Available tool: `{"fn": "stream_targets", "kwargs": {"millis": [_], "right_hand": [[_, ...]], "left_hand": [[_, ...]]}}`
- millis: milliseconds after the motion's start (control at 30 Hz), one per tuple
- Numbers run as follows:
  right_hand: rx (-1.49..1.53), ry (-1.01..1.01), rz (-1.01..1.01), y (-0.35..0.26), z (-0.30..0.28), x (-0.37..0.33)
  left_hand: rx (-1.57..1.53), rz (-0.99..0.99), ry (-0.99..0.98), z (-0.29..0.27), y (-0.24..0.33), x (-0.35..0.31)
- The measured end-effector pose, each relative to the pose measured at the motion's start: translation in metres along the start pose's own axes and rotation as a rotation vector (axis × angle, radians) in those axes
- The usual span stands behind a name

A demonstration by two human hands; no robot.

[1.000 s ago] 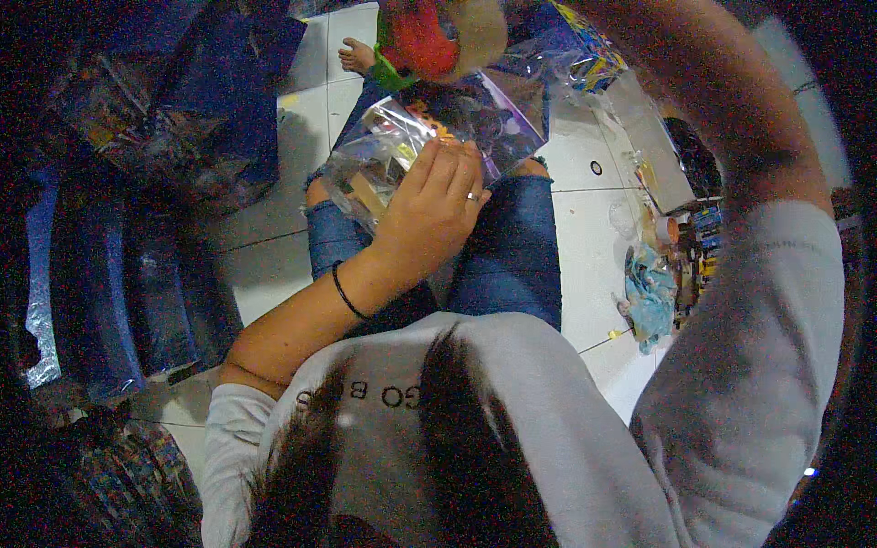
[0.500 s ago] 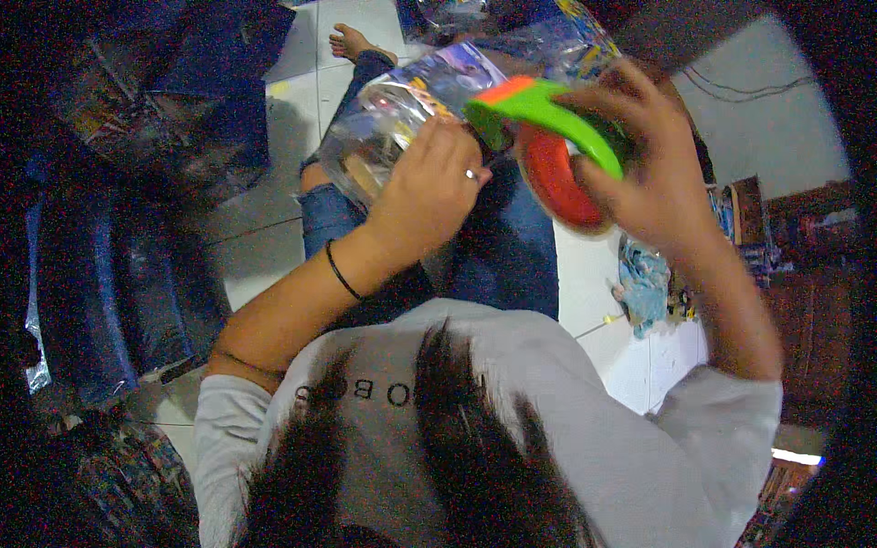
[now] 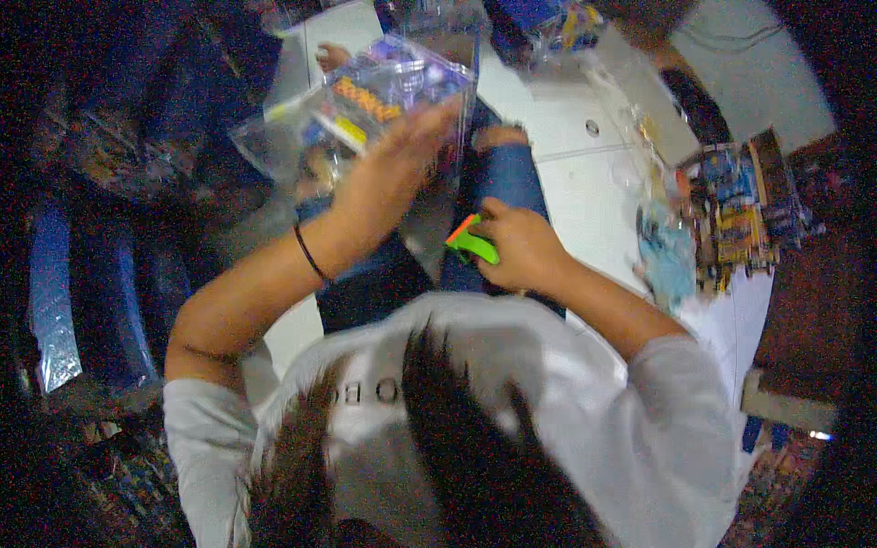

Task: The person sits on the floor and repeatedly wraps wooden toy trucks in clear plastic bags. They use a handheld tape dispenser to seal the bags after placing the toys inside. The person handles multiple toy units one at a time, placing each wrapped toy aside.

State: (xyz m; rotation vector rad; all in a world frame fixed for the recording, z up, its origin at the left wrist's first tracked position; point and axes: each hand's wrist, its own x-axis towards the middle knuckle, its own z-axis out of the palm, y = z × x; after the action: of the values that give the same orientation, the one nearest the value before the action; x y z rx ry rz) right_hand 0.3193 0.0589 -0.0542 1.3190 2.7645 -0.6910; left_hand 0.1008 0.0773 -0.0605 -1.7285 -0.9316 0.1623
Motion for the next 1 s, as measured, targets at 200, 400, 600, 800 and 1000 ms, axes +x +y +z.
{"fn": "stream_targets", "kwargs": {"millis": [200, 400, 600, 800, 1000], "right_hand": [[-0.025, 1.224, 0.359, 0.186, 0.067, -0.029], [0.111, 1.109, 0.859, 0.273, 0.162, 0.013], [0.642, 0.67, 0.015, 0.042, 0.059, 0.059], [0.553, 0.534, -0.146, 0.048, 0.086, 0.133], [0.894, -0.263, 0.087, 0.089, 0.122, 0.105]], "left_hand": [[-0.574, 0.354, -0.409, -0.001, 0.038, -0.001], [-0.839, 0.286, -0.1, -0.022, -0.096, -0.024], [-0.661, 0.426, -0.313, 0.031, -0.183, -0.04], [-0.624, 0.204, -0.182, 0.01, -0.176, 0.036], [-0.813, -0.291, -0.354, 0.06, -0.213, 0.085]]}}
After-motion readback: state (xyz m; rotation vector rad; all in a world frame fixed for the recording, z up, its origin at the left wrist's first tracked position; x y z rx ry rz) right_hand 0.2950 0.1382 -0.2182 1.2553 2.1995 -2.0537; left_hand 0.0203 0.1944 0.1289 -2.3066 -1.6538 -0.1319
